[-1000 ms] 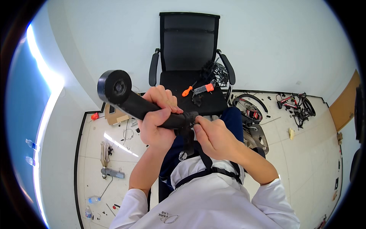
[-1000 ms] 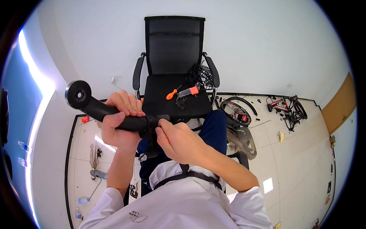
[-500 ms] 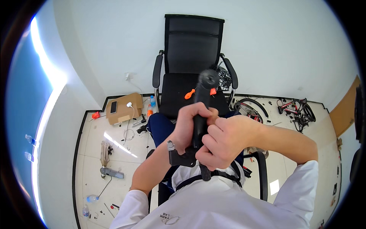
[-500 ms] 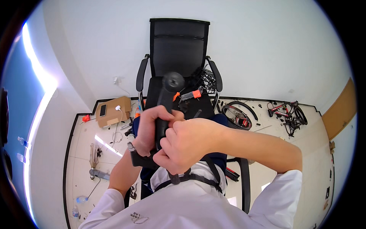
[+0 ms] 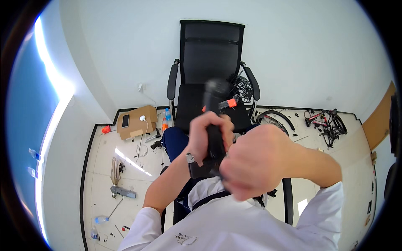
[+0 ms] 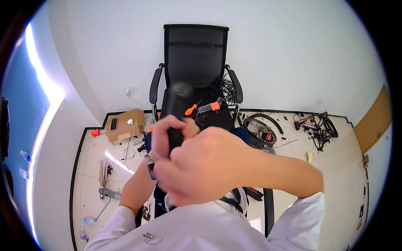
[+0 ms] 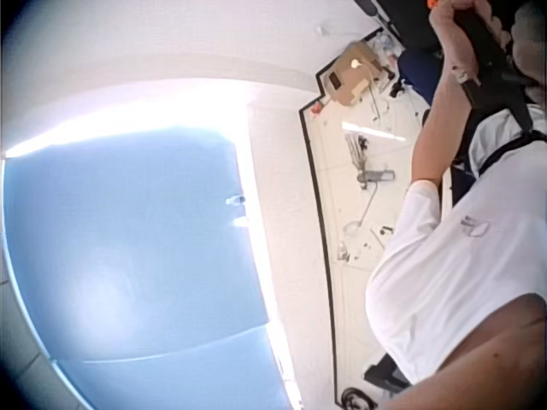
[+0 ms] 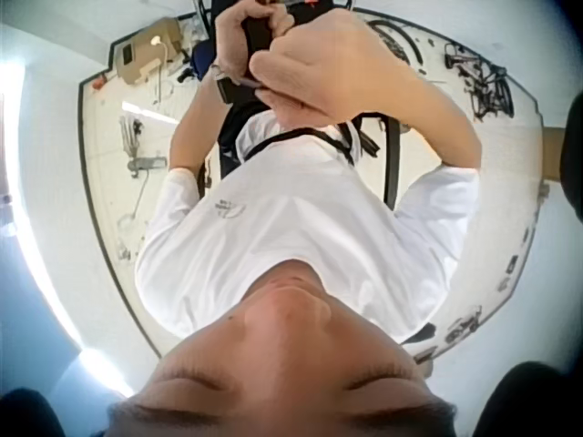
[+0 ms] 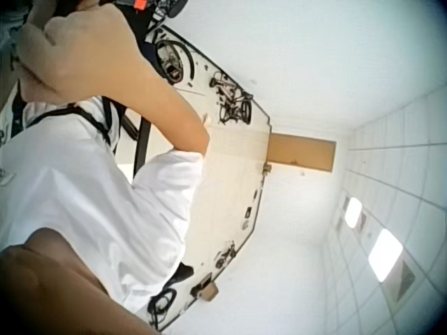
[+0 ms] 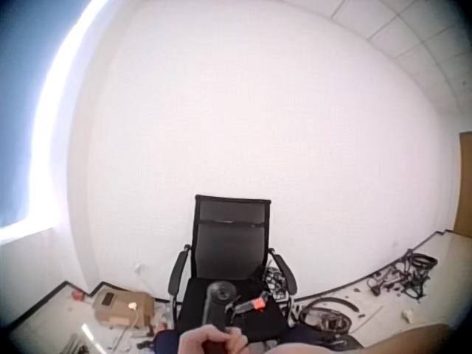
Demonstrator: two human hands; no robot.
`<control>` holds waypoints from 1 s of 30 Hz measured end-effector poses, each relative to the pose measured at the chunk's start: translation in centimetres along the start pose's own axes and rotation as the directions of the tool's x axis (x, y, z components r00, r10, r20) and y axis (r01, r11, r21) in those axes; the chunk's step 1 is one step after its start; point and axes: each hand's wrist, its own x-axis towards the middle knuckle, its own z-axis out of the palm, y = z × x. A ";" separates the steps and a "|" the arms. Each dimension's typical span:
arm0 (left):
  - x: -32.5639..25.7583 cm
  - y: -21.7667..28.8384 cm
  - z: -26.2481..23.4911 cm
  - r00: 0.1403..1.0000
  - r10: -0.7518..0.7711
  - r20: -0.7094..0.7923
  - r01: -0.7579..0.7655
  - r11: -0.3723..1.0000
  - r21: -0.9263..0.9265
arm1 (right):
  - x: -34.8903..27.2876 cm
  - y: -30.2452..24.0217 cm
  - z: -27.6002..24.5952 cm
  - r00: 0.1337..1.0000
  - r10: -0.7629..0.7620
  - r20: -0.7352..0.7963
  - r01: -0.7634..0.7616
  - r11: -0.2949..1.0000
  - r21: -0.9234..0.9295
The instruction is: The person holds a black scooter handlebar assembly and uses a hex key to tighten a bolt on the stem. They rotate the part to access the bolt and continue tightening it with the tool.
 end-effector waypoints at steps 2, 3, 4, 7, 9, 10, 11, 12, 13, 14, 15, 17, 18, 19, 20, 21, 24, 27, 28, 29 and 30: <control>-0.8 1.1 -1.2 0.951 0.307 -0.031 -0.308 0.944 -0.121 | -1.3 0.1 0.0 0.936 0.353 -0.003 -0.327 0.871 0.367; -0.9 1.5 -0.9 0.856 0.514 -0.058 -0.517 0.856 -0.034 | -2.6 -0.1 0.4 0.817 0.567 0.107 -0.518 0.638 0.569; -1.2 1.7 -0.5 0.713 0.699 -0.065 -0.696 0.716 0.055 | -4.2 -0.2 1.4 0.649 0.694 0.311 -0.526 0.113 0.843; -2.2 2.4 -0.2 0.330 0.936 0.121 -0.909 0.281 0.307 | -4.8 -0.3 3.3 0.554 0.653 0.516 -0.395 -0.340 0.854; -3.2 2.1 0.2 0.212 0.940 0.269 -0.921 0.101 0.376 | -3.7 -0.5 4.3 0.544 0.662 0.515 -0.419 -0.317 0.851; -3.4 1.8 0.2 0.188 0.929 0.319 -0.924 0.058 0.377 | -3.0 -0.6 4.6 0.556 0.677 0.481 -0.448 -0.244 0.860; -3.7 1.6 0.4 0.190 0.920 0.342 -0.915 0.039 0.402 | -2.3 -0.6 4.8 0.568 0.692 0.446 -0.474 -0.168 0.864; -3.9 1.4 0.7 0.185 0.915 0.358 -0.908 0.020 0.419 | -2.0 -0.6 4.8 0.576 0.704 0.415 -0.509 -0.088 0.856; -4.1 1.4 0.9 0.190 0.911 0.367 -0.901 0.013 0.433 | -2.0 -0.5 5.1 0.581 0.700 0.416 -0.506 -0.090 0.858; -4.2 1.3 1.0 0.196 0.905 0.377 -0.894 0.007 0.447 | -2.1 -0.5 5.3 0.579 0.707 0.406 -0.517 -0.066 0.853; -4.3 1.3 1.0 0.197 0.902 0.385 -0.888 -0.002 0.460 | -2.2 -0.4 5.6 0.579 0.713 0.397 -0.531 -0.039 0.846; -4.2 1.2 0.8 0.177 0.902 0.394 -0.897 -0.017 0.441 | -2.2 -0.4 5.7 0.573 0.721 0.390 -0.549 -0.015 0.835; -4.2 1.2 0.7 0.167 0.902 0.398 -0.902 -0.024 0.432 | -2.3 -0.3 5.7 0.567 0.725 0.392 -0.554 -0.017 0.832; -4.2 1.2 0.7 0.164 0.902 0.399 -0.903 -0.026 0.429 | -2.4 -0.3 5.6 0.561 0.728 0.394 -0.558 -0.019 0.830; -4.2 1.2 0.7 0.161 0.903 0.399 -0.904 -0.028 0.427 | -2.5 -0.3 5.7 0.560 0.725 0.401 -0.561 -0.024 0.828; -4.2 1.2 0.8 0.157 0.903 0.400 -0.905 -0.031 0.425 | -2.5 -0.3 5.7 0.560 0.721 0.408 -0.564 -0.029 0.825; -4.5 1.3 0.8 0.183 0.896 0.404 -0.887 -0.026 0.460 | -2.6 -0.3 6.3 0.581 0.717 0.385 -0.548 -0.006 0.837; -4.4 1.1 0.7 0.188 0.891 0.413 -0.886 -0.027 0.462 | -2.8 0.0 6.3 0.538 0.684 0.493 -0.484 -0.228 0.845; -4.6 1.1 0.7 0.199 0.879 0.432 -0.876 -0.038 0.481 | -2.8 0.0 6.2 0.516 0.655 0.552 -0.449 -0.342 0.825; -4.9 1.1 0.6 0.211 0.867 0.451 -0.865 -0.049 0.499 | -2.7 -0.1 6.3 0.513 0.663 0.546 -0.456 -0.329 0.827; -5.0 1.0 0.5 0.227 0.854 0.467 -0.855 -0.055 0.516 | -2.7 -0.2 6.4 0.505 0.674 0.539 -0.461 -0.317 0.829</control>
